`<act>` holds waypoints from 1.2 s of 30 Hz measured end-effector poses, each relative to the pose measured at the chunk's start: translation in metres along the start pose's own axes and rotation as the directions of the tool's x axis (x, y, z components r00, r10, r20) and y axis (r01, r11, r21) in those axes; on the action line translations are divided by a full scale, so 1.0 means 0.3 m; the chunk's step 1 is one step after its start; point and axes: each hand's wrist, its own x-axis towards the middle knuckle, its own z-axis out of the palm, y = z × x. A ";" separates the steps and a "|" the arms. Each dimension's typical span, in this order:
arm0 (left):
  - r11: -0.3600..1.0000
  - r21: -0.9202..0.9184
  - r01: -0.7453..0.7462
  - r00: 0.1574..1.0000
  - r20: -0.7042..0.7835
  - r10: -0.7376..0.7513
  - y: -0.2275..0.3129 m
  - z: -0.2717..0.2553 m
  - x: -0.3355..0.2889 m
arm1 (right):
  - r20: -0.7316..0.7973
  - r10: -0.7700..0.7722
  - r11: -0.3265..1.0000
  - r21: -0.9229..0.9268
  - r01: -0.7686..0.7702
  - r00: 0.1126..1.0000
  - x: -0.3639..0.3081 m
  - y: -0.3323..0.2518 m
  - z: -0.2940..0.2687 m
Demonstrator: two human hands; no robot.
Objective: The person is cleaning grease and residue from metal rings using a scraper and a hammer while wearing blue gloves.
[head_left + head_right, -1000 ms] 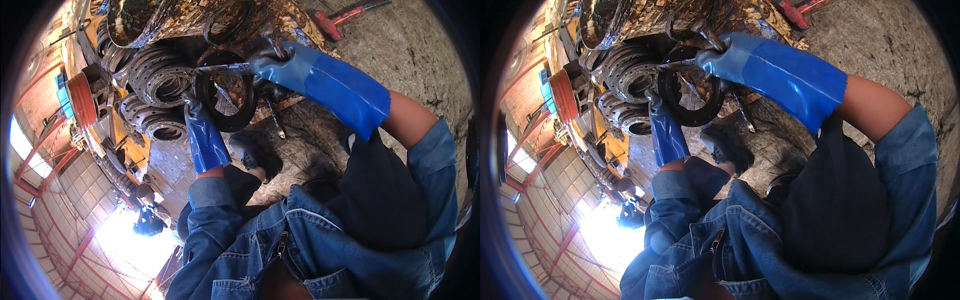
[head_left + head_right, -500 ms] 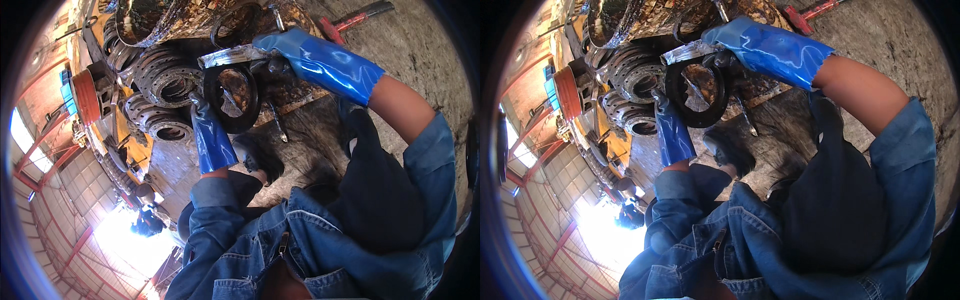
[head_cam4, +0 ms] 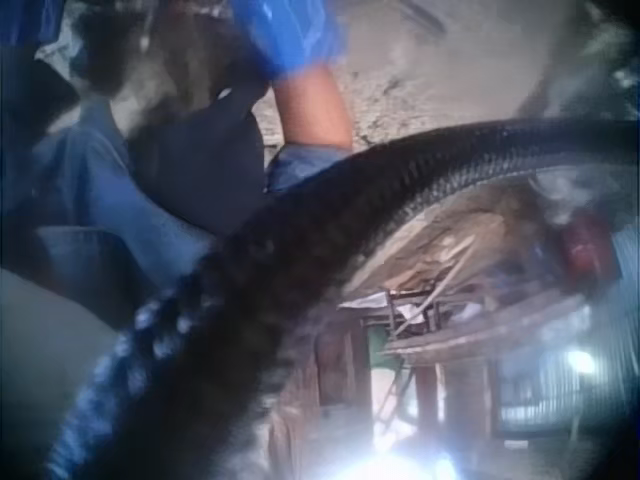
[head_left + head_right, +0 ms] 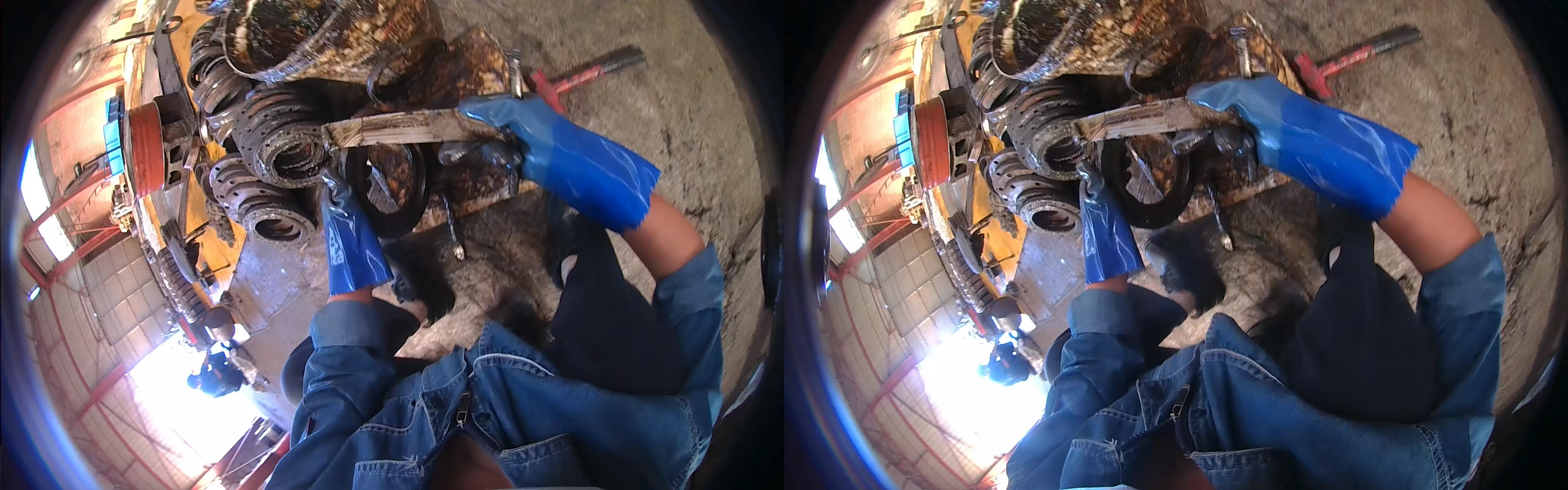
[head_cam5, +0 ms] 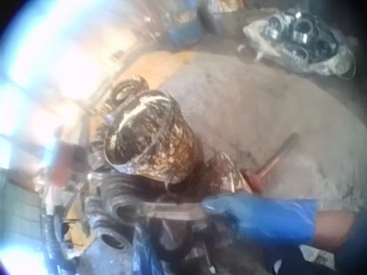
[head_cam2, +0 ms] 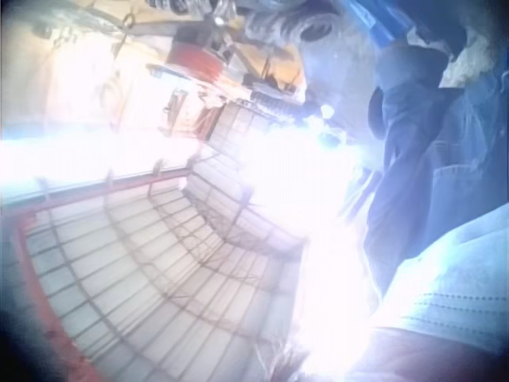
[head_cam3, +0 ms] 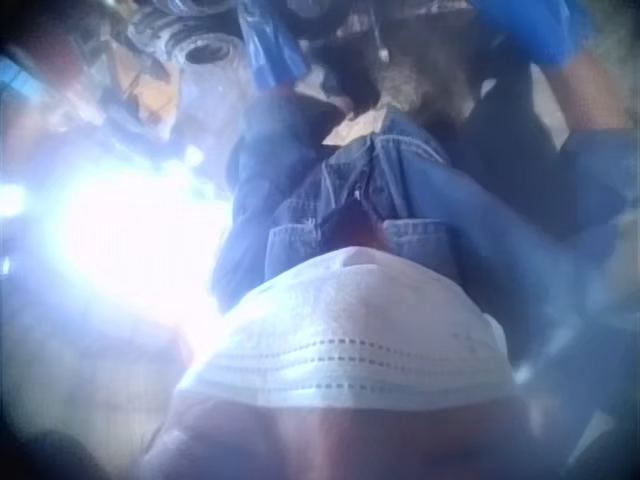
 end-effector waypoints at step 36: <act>0.865 0.296 -0.405 0.901 0.288 0.323 0.074 -0.085 -0.315 | 0.129 -0.334 -0.520 -0.851 -0.068 0.934 -0.602 -0.136 0.587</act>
